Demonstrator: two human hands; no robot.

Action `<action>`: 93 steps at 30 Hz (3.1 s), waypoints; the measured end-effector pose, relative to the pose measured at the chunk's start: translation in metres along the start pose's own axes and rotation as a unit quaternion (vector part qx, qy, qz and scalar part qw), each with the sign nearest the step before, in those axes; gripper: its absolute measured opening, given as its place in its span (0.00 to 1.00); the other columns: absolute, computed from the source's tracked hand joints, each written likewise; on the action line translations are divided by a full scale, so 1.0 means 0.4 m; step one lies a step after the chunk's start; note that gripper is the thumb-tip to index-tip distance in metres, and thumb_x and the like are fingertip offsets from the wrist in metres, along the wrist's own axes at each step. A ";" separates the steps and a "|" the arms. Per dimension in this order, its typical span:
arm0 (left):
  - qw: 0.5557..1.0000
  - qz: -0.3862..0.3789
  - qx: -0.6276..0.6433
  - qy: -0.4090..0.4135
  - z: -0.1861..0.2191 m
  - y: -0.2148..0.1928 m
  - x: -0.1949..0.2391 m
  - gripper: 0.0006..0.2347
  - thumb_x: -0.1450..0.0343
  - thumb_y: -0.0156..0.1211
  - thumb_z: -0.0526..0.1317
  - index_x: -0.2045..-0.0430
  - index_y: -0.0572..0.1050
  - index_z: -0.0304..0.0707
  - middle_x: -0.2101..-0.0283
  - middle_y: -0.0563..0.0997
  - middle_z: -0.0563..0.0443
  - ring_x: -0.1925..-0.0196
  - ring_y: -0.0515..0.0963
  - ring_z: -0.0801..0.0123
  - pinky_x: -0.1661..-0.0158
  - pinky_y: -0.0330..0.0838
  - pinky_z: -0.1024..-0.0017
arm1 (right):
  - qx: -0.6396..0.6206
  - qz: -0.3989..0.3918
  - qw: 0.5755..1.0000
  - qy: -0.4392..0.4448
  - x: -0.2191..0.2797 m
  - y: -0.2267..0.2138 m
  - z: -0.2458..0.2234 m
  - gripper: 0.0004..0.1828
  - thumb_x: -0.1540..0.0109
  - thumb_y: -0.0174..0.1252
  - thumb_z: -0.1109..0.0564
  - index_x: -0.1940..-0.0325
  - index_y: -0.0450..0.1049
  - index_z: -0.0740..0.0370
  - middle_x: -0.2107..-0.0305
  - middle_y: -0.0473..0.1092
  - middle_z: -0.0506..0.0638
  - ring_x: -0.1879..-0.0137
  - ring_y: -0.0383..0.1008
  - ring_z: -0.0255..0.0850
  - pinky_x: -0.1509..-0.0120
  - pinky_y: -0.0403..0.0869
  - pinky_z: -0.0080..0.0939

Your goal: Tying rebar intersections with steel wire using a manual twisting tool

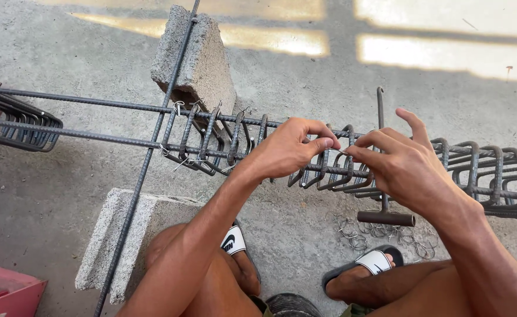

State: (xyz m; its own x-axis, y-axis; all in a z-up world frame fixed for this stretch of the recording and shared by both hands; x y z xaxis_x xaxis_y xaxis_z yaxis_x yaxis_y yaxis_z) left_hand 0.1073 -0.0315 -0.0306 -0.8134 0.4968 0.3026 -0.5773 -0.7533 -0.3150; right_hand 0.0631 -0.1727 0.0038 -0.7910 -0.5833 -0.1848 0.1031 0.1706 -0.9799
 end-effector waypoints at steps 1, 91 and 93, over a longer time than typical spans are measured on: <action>1.000 0.000 0.000 0.000 0.006 -0.006 0.003 0.08 0.27 0.58 0.40 0.62 0.84 0.42 0.73 0.81 0.52 0.84 0.60 0.81 0.81 0.58 0.80 | 0.000 0.000 1.000 0.000 0.001 0.001 -0.002 0.22 0.52 0.67 0.66 0.57 0.83 0.44 0.63 0.78 0.37 0.57 0.78 0.35 0.16 0.55 0.66; 0.961 0.033 -0.245 -0.122 -0.384 -0.290 0.043 0.07 0.39 0.58 0.40 0.79 0.85 0.50 0.82 0.81 0.44 0.80 0.82 0.63 0.64 0.79 0.67 | -0.223 -0.112 0.933 0.261 -0.065 0.223 -0.055 0.23 0.26 0.39 0.45 0.65 0.70 0.60 0.75 0.72 0.67 0.58 0.76 0.70 0.49 0.70 0.69; 0.960 0.045 -0.251 -0.118 -0.373 -0.299 0.044 0.07 0.39 0.58 0.41 0.80 0.83 0.45 0.87 0.78 0.42 0.77 0.84 0.56 0.63 0.78 0.61 | -0.184 -0.123 0.939 0.265 -0.070 0.204 -0.041 0.24 0.25 0.39 0.47 0.68 0.72 0.59 0.78 0.72 0.61 0.61 0.79 0.64 0.50 0.72 0.62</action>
State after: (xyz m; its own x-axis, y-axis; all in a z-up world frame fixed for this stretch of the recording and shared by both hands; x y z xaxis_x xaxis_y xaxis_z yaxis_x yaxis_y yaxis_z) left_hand 0.1512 0.1316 -0.1218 -0.8571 0.2836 0.4300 -0.5151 -0.4568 -0.7253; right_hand 0.0839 -0.1295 -0.0697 -0.9626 -0.1815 0.2014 -0.2596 0.4025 -0.8778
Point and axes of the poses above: each hand's wrist, its own x-axis away from the middle knuckle, its own y-axis out of the palm, z = x × y, the point moved 9 cm from there along -x, towards the middle knuckle
